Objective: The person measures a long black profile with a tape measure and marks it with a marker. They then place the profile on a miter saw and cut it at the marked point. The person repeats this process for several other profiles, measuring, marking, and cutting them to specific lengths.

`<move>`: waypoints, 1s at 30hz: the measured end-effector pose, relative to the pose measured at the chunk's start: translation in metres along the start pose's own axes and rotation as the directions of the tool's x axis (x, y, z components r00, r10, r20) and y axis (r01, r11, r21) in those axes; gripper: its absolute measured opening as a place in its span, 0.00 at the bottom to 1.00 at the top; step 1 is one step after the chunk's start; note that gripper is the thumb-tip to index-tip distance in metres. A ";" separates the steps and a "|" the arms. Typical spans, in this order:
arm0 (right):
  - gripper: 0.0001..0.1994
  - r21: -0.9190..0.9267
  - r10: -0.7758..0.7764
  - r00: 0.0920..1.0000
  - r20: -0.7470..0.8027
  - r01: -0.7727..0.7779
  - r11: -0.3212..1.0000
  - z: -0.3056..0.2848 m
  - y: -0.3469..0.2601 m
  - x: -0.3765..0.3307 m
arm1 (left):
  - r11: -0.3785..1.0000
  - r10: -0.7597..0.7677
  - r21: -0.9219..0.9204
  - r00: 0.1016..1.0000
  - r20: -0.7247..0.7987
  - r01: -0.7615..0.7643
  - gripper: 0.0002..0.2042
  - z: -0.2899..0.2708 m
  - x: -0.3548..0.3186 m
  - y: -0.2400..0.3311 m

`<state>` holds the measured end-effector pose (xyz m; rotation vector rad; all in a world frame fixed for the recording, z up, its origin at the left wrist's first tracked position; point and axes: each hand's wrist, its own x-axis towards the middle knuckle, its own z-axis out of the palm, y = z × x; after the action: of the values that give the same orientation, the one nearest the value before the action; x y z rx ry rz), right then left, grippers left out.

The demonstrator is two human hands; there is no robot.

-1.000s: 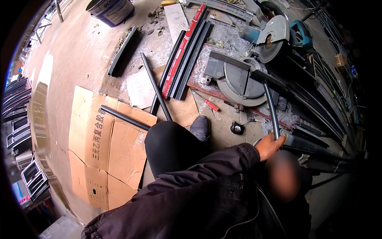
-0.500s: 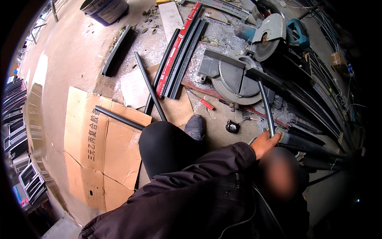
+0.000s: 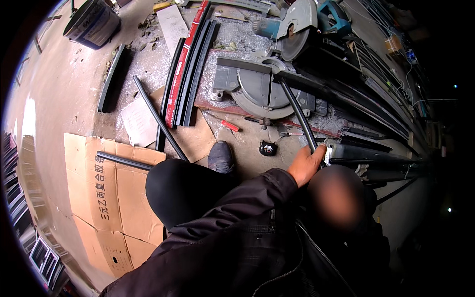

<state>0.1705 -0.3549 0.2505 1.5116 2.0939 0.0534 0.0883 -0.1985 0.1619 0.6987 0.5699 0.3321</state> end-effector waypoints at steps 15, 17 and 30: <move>0.19 -0.180 -0.051 0.997 -0.050 0.041 0.983 0.000 0.001 0.008 | 0.979 -0.141 0.144 0.989 -0.037 0.145 0.23 -0.002 -0.009 0.023; 0.19 -0.193 -0.064 0.995 -0.080 0.047 0.980 0.004 0.000 0.007 | 0.983 -0.129 0.129 0.991 -0.026 0.131 0.23 -0.004 -0.006 0.016; 0.13 0.858 0.450 0.731 0.513 -0.448 -0.251 -0.025 0.002 0.012 | 0.965 -0.250 0.115 0.955 0.157 0.234 0.30 -0.002 0.002 0.007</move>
<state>0.1586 -0.3365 0.2677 3.0588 1.0575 -1.6060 0.0882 -0.1912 0.1652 0.7325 0.5041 0.0151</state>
